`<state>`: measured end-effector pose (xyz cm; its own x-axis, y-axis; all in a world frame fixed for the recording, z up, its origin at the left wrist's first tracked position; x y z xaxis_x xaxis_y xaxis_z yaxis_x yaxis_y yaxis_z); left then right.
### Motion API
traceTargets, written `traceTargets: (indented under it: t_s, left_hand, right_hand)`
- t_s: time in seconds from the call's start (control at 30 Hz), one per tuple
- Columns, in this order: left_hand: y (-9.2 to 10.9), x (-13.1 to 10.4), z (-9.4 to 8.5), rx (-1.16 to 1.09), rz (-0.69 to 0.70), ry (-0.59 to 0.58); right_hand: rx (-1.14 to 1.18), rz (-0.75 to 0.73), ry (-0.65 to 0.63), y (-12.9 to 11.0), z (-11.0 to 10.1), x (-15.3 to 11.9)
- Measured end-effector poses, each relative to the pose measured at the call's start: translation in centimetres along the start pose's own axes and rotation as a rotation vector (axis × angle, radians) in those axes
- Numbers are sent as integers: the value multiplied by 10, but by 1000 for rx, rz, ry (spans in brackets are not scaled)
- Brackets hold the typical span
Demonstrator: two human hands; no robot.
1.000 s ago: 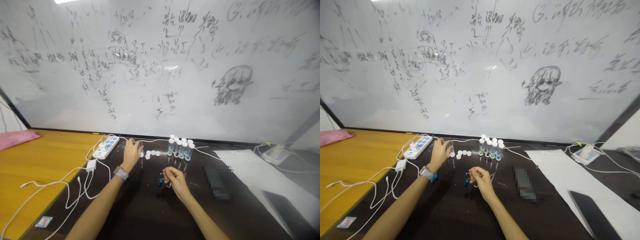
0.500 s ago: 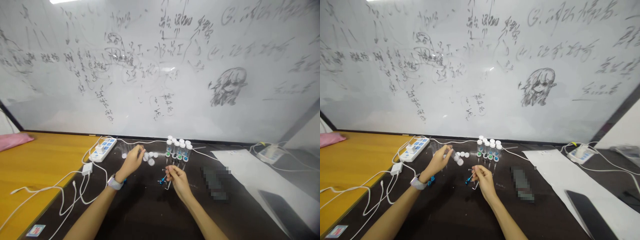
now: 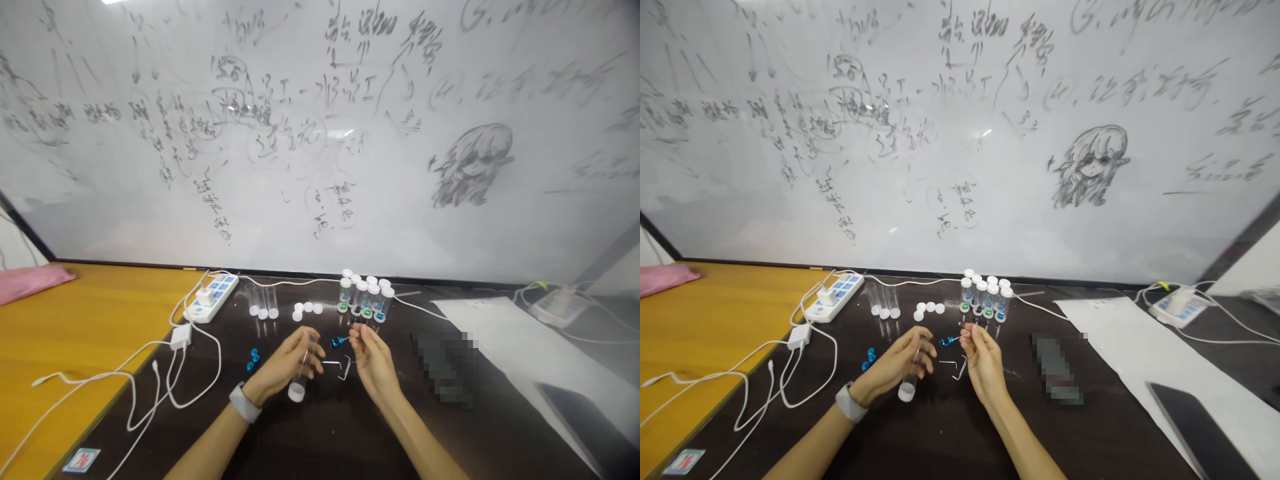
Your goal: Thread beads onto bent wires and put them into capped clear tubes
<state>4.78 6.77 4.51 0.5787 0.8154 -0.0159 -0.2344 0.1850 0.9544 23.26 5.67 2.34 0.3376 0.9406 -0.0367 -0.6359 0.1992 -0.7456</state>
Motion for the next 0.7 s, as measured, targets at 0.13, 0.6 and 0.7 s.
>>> traceTargets:
  t_s: [0.13,0.6,0.7]
  left_hand:
    - [-7,-6,17,364,50,-88]
    - [27,-18,14,1105,336,94]
    - [30,-18,10,1180,343,149]
  right_hand:
    - [-66,-45,-20,-3,1,-2]
    - [-851,-457,-317,-18,33,-34]
    - [-997,-531,-451,-21,43,-39]
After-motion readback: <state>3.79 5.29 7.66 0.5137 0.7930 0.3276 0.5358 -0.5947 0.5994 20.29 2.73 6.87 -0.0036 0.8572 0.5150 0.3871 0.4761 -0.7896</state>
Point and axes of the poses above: each hand's wrist, its own x-axis towards the middle knuckle, its own z-axis out of the palm, y = z × x, the point moved 8 cm from there along x, towards the middle knuckle, and after that the axes turned 3 degrees about -x, right-handed, at the moved point
